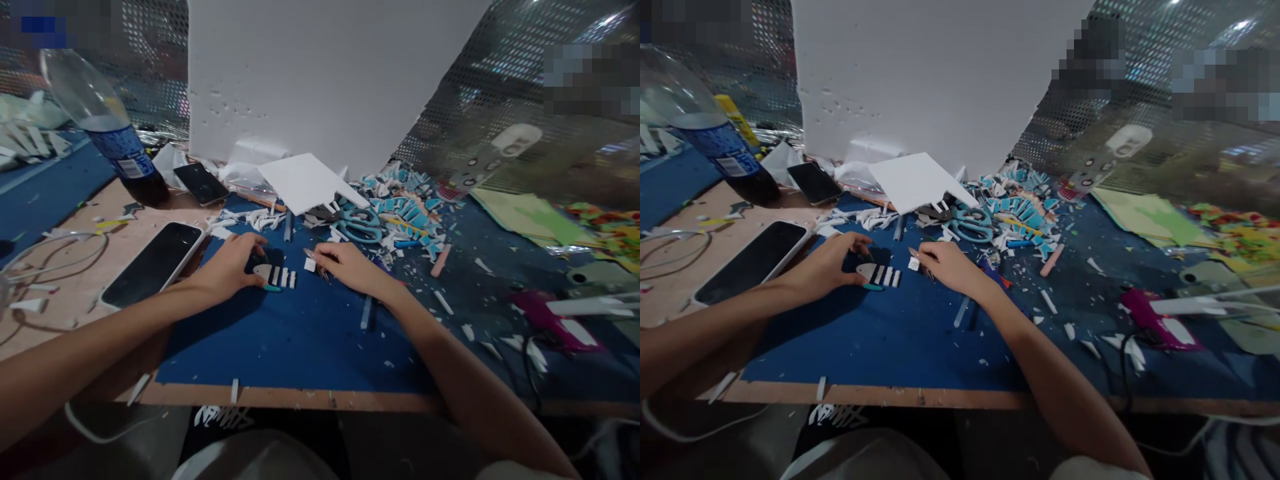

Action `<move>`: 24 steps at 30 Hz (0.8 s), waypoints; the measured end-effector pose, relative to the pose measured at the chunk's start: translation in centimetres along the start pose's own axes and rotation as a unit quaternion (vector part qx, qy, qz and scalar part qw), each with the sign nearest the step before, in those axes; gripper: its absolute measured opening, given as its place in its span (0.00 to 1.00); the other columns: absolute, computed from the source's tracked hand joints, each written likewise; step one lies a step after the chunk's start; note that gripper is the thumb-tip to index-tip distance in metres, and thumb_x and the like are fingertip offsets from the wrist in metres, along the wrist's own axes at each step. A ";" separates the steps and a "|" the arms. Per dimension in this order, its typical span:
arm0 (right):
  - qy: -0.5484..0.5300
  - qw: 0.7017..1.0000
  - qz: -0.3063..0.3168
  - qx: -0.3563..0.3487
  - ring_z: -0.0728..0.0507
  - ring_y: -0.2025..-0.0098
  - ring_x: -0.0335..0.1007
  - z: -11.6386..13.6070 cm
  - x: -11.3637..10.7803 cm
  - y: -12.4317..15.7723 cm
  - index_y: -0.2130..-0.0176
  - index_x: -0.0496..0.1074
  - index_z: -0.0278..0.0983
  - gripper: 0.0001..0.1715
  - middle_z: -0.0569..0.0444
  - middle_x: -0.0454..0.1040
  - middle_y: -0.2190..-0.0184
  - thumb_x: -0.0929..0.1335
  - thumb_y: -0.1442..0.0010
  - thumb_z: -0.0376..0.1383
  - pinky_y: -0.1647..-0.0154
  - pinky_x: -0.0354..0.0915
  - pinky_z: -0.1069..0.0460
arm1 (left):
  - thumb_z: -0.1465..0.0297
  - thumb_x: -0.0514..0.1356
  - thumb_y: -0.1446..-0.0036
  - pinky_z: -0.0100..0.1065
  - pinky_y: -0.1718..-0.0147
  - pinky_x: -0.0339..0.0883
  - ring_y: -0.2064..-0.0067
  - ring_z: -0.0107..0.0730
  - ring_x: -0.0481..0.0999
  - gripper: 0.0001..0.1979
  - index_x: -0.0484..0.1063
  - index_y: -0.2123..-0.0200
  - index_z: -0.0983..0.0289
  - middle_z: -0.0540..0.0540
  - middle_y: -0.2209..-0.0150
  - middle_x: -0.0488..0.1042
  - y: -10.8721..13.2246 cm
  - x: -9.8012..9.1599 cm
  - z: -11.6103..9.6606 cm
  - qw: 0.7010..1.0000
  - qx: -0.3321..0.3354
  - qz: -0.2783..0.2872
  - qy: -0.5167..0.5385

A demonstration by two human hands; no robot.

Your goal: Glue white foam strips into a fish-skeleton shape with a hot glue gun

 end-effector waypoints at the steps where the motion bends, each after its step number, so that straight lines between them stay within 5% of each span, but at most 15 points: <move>1: 0.000 1.000 0.004 -0.001 0.48 0.77 0.61 0.0 0.2 0.0 0.76 0.63 0.37 0.21 0.55 0.66 0.78 0.58 0.35 0.44 0.71 0.55 0.52 | 0.63 0.66 0.58 0.41 0.63 0.67 0.55 0.48 0.69 0.26 0.66 0.54 0.61 0.57 0.61 0.71 -0.1 -0.1 0.1 1.000 0.002 0.003 -0.002; 7: 0.012 0.999 0.015 -0.027 0.49 0.77 0.58 0.6 0.8 -0.2 0.76 0.62 0.36 0.20 0.56 0.64 0.79 0.58 0.34 0.40 0.72 0.53 0.53 | 0.58 0.68 0.63 0.44 0.59 0.66 0.53 0.52 0.67 0.33 0.66 0.52 0.62 0.60 0.58 0.71 -0.1 -0.4 -0.9 1.000 0.009 0.023 -0.015; 14: 0.103 0.992 0.012 -0.067 0.48 0.73 0.60 1.0 1.2 -0.6 0.75 0.60 0.37 0.17 0.54 0.65 0.74 0.57 0.34 0.36 0.72 0.52 0.53 | 0.57 0.64 0.57 0.43 0.57 0.65 0.48 0.51 0.63 0.36 0.59 0.44 0.59 0.60 0.52 0.69 0.6 0.0 -3.3 0.994 0.085 0.038 0.051; 24: 0.187 0.979 0.020 -0.084 0.45 0.66 0.62 1.0 1.6 -0.9 0.69 0.63 0.36 0.13 0.49 0.66 0.69 0.56 0.34 0.34 0.68 0.55 0.51 | 0.59 0.62 0.54 0.44 0.52 0.62 0.47 0.49 0.60 0.39 0.53 0.41 0.63 0.59 0.51 0.67 0.6 1.0 -3.4 0.993 0.079 0.073 0.038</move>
Point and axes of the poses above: each hand's wrist, its own y-axis away from the middle knuckle, its own x-axis out of the palm, z = x × y, the point moved 7 cm from there along -y, towards the middle knuckle
